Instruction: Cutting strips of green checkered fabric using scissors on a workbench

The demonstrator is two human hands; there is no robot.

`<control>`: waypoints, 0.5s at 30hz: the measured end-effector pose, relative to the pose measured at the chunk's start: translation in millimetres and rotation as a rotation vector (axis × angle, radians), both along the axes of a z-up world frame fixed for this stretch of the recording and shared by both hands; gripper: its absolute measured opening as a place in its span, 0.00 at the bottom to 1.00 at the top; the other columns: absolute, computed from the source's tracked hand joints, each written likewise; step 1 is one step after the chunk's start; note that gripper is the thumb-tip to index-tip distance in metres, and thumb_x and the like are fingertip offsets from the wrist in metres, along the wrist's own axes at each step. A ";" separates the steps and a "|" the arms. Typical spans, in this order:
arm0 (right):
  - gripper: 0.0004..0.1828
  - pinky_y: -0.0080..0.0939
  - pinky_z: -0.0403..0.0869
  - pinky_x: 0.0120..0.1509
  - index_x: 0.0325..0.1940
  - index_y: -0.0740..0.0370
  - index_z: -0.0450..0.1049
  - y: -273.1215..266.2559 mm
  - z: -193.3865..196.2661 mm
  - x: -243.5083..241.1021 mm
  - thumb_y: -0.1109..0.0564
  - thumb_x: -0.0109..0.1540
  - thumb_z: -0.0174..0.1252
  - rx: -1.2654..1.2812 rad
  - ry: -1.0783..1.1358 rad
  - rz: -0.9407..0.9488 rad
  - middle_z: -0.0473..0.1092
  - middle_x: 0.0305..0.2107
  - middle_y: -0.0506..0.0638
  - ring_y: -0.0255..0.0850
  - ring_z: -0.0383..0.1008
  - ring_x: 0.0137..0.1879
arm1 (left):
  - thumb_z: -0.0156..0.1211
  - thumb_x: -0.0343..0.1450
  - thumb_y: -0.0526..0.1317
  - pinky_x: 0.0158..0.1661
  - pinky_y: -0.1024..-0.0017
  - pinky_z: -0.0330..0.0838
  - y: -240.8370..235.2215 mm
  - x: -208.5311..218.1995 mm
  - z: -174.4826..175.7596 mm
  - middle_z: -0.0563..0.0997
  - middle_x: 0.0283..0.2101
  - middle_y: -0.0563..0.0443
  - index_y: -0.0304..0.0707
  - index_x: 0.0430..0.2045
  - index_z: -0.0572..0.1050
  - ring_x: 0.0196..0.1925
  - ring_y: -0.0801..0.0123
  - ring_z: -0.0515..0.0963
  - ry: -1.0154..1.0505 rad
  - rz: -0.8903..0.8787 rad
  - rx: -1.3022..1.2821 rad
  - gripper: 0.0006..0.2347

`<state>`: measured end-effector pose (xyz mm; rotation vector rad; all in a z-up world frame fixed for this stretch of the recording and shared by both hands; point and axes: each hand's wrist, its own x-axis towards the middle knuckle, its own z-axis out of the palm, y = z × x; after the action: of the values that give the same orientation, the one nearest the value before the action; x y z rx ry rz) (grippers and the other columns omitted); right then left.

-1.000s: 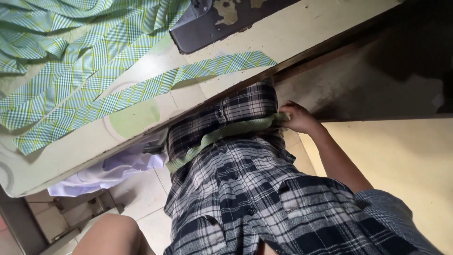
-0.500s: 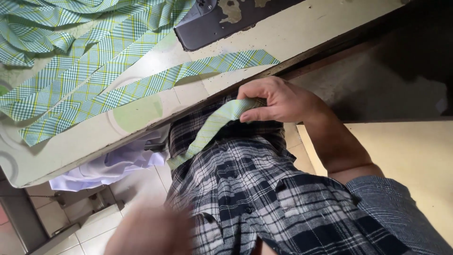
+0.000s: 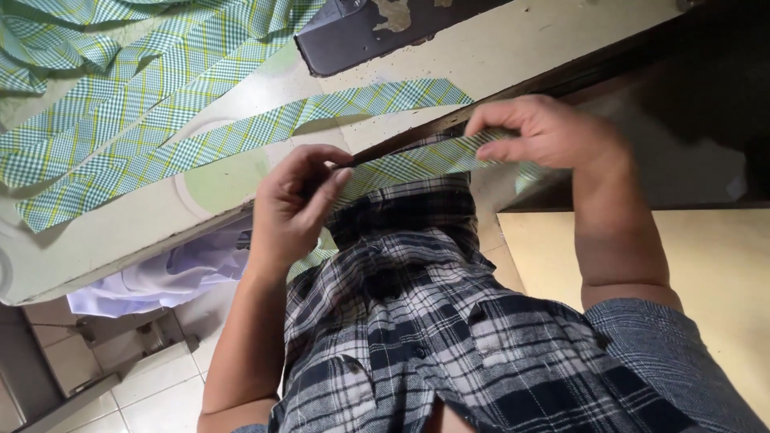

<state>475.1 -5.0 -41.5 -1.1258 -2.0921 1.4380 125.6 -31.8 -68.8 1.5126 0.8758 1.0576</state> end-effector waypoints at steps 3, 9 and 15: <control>0.05 0.35 0.71 0.47 0.44 0.65 0.77 -3.7 1.4 24.9 0.61 0.65 0.61 0.003 -0.025 -0.161 0.72 0.26 0.45 0.31 0.67 0.38 | 0.64 0.74 0.32 0.31 0.82 0.64 -0.4 -6.2 1.7 0.74 0.21 0.54 0.34 0.45 0.79 0.24 0.81 0.67 -0.008 0.041 0.000 0.07; 0.10 0.26 0.69 0.48 0.47 0.65 0.73 -6.3 -15.6 51.4 0.63 0.64 0.65 0.035 0.120 -0.382 0.68 0.29 0.39 0.24 0.66 0.38 | 0.63 0.73 0.30 0.27 0.80 0.63 -11.1 -10.7 -5.6 0.74 0.19 0.50 0.30 0.45 0.78 0.21 0.77 0.67 -0.010 0.101 0.001 0.08; 0.04 0.31 0.70 0.46 0.42 0.68 0.75 -11.1 -6.2 27.7 0.63 0.68 0.61 0.147 0.213 -0.396 0.71 0.25 0.50 0.31 0.68 0.35 | 0.62 0.73 0.38 0.37 0.61 0.75 -10.7 -14.7 12.1 0.85 0.27 0.39 0.38 0.53 0.76 0.29 0.59 0.82 0.305 -0.104 -0.112 0.15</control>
<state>502.7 -16.1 -47.7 -1.1878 -1.6829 1.1413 110.9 -42.5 -56.7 1.6306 1.0355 0.7012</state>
